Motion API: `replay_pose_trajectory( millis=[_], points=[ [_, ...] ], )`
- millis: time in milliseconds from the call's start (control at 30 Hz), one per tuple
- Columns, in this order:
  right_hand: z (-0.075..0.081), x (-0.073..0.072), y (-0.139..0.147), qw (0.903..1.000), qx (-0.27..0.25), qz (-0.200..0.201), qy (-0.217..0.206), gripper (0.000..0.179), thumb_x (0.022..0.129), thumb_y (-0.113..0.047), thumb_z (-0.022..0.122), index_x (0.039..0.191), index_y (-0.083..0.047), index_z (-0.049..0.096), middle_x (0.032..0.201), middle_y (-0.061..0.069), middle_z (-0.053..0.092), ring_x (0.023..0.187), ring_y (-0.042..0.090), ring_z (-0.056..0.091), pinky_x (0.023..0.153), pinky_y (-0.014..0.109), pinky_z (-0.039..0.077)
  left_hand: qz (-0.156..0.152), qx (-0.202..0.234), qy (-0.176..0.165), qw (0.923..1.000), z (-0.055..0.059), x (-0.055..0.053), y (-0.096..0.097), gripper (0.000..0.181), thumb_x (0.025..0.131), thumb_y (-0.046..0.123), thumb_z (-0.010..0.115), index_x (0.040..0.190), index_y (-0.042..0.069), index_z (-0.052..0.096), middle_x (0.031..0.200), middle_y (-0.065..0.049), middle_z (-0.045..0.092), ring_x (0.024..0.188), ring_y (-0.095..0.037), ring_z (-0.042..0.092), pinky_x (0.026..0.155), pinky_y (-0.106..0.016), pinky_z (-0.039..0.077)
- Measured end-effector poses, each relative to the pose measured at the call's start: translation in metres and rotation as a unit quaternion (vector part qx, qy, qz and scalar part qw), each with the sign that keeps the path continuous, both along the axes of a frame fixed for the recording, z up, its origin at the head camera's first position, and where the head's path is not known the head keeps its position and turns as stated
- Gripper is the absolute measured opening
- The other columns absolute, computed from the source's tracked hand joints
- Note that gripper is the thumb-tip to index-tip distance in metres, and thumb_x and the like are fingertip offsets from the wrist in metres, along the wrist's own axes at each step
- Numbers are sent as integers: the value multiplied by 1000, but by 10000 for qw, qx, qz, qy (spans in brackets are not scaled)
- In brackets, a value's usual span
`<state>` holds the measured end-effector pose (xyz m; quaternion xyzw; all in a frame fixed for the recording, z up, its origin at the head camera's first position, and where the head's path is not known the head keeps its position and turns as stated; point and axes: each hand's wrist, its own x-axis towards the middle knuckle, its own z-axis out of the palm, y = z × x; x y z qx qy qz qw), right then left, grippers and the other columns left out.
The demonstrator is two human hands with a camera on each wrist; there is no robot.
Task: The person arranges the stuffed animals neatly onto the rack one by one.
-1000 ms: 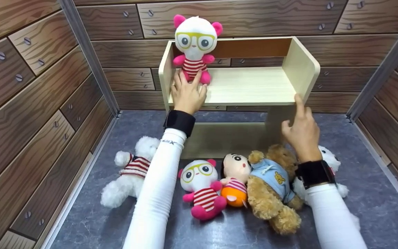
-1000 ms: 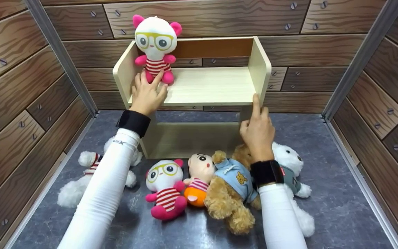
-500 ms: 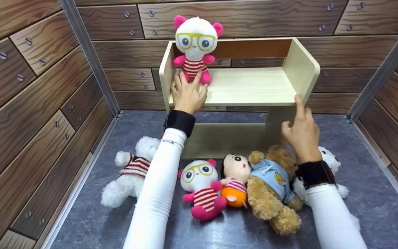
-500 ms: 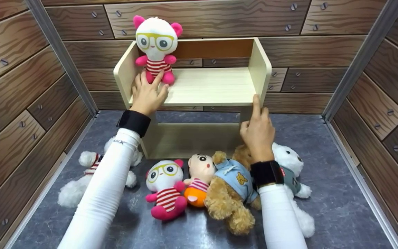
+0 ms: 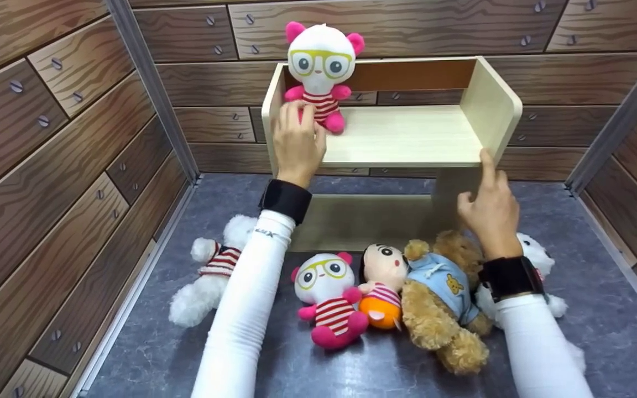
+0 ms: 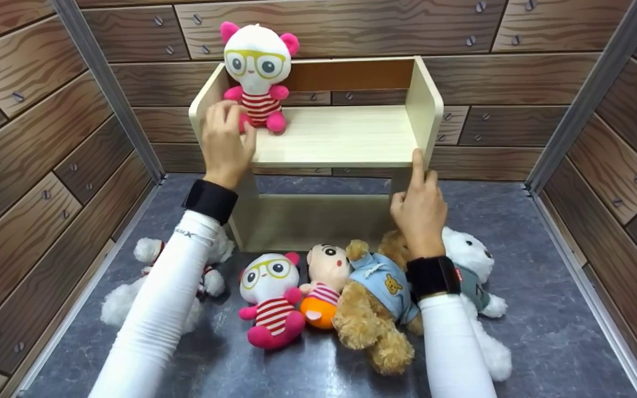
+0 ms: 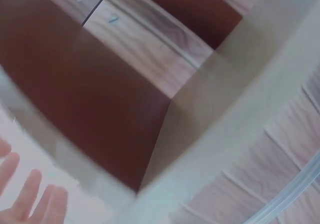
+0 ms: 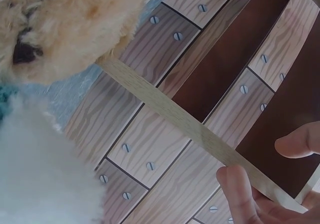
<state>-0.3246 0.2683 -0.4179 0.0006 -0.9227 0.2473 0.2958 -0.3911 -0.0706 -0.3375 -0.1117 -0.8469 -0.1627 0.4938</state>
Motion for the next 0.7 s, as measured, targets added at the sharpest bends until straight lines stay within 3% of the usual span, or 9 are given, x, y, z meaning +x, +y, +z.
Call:
replay_pose_trajectory(
  millis=[67,133,200,267,333,467,600,700],
  points=[
    [1,0,1,10000,-12,-23,-23,87,82,-9,61,159,-19,20,119,37,51,75,57,56,63,66,48,166,-8,451,9988,5,5,-3,26,84,9,65,110,6,67,127,-14,59,127,-32,50,112,-41,35],
    [1,0,1,10000,-25,-39,-75,88,83,-10,61,159,-20,19,120,37,51,76,57,57,64,65,48,393,81,694,9968,9,9,-6,31,84,9,68,114,8,63,136,-17,53,133,-35,44,119,-45,26],
    [0,-1,1,9999,-19,-38,-135,89,83,-10,62,160,-20,18,121,38,50,76,56,57,64,64,49,535,429,657,9955,10,11,-11,42,85,8,67,125,9,57,145,-21,44,138,-37,39,121,-45,20],
    [0,-1,1,9998,-12,-38,-181,90,83,-10,63,160,-21,17,121,38,50,76,55,57,64,63,50,519,983,351,9932,8,11,-16,55,87,9,66,138,9,47,152,-23,35,142,-37,34,122,-43,15],
    [-1,-2,1,9998,-14,-41,-202,91,83,-10,63,160,-21,16,121,38,50,76,55,57,64,63,50,303,1572,12,9871,3,8,-21,68,89,9,65,149,6,34,155,-24,30,145,-35,31,122,-39,16],
    [-1,-2,1,9998,-33,-50,-165,91,82,-9,64,160,-21,17,120,38,50,75,54,56,63,63,50,-506,2505,-390,9660,-18,-2,-29,81,89,6,68,154,1,21,155,-24,31,144,-32,33,120,-32,23],
    [-2,-2,1,9999,-46,-34,-105,91,82,-8,64,159,-20,18,118,38,51,72,52,56,62,63,50,-1155,2985,-342,9468,-38,-8,-32,76,87,-3,65,151,-2,24,155,-24,33,143,-33,37,118,-29,27],
    [-1,-2,0,10000,-44,-42,-31,90,81,-8,64,159,-19,19,117,38,51,72,53,56,62,64,49,-1301,3140,-241,9401,-46,-11,-34,67,86,-5,62,146,-3,32,151,-24,41,138,-35,45,116,-30,32]
  ],
)
